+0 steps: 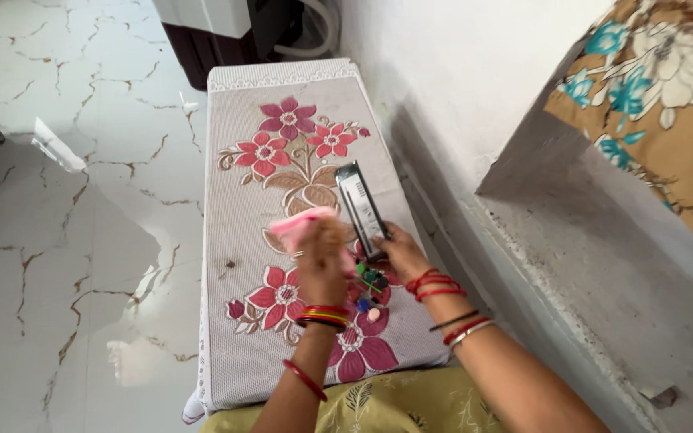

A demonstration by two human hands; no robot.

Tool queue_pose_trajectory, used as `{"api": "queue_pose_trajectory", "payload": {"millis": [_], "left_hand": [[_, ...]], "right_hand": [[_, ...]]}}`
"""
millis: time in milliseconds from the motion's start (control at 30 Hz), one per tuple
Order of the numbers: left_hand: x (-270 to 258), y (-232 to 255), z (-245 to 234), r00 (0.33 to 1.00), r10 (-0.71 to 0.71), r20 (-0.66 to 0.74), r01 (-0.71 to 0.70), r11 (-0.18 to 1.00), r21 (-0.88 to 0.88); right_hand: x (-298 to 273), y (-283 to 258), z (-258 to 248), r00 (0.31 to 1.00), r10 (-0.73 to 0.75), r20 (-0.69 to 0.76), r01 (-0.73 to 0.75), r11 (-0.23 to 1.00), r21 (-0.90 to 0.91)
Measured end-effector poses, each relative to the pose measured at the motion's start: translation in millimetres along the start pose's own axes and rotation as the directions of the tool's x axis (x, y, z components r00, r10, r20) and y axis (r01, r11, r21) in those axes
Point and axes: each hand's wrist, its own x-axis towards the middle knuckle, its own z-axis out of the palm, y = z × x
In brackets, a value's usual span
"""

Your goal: The person wipes a shelf and a small stool with a pink cloth, then places a pen, a small box, and several colored markers into a white mug on the shelf. The person also arranges a stack of orange notebooks and a pink folder on the shelf.

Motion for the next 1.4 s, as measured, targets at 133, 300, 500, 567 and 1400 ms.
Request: {"api": "queue_pose_trajectory", "payload": {"millis": [133, 300, 500, 567, 1400], "left_hand": [[3, 37, 21, 0.876, 0.465, 0.126, -0.461, 0.735, 0.498], [73, 59, 20, 0.953, 0.3, 0.042, -0.296, 0.892, 0.342], [103, 71, -3, 0.961, -0.141, 0.236, 0.227, 0.893, -0.389], [103, 70, -4, 0.957, -0.209, 0.203, 0.29, 0.747, -0.599], [1, 196, -34, 0.773, -0.001, 0.635, 0.536, 0.537, -0.651]], "right_hand": [[-46, -16, 24, 0.982, -0.154, 0.111, 0.156, 0.988, -0.005], [-104, -53, 16, 0.958, -0.084, 0.275, 0.124, 0.983, -0.132], [-124, -94, -15, 0.949, -0.123, 0.289, 0.191, 0.956, -0.221], [-131, -101, -25, 0.952, -0.131, 0.276, 0.207, 0.941, -0.267], [-189, -152, -59, 0.782, -0.62, -0.06, 0.557, 0.739, -0.378]]}}
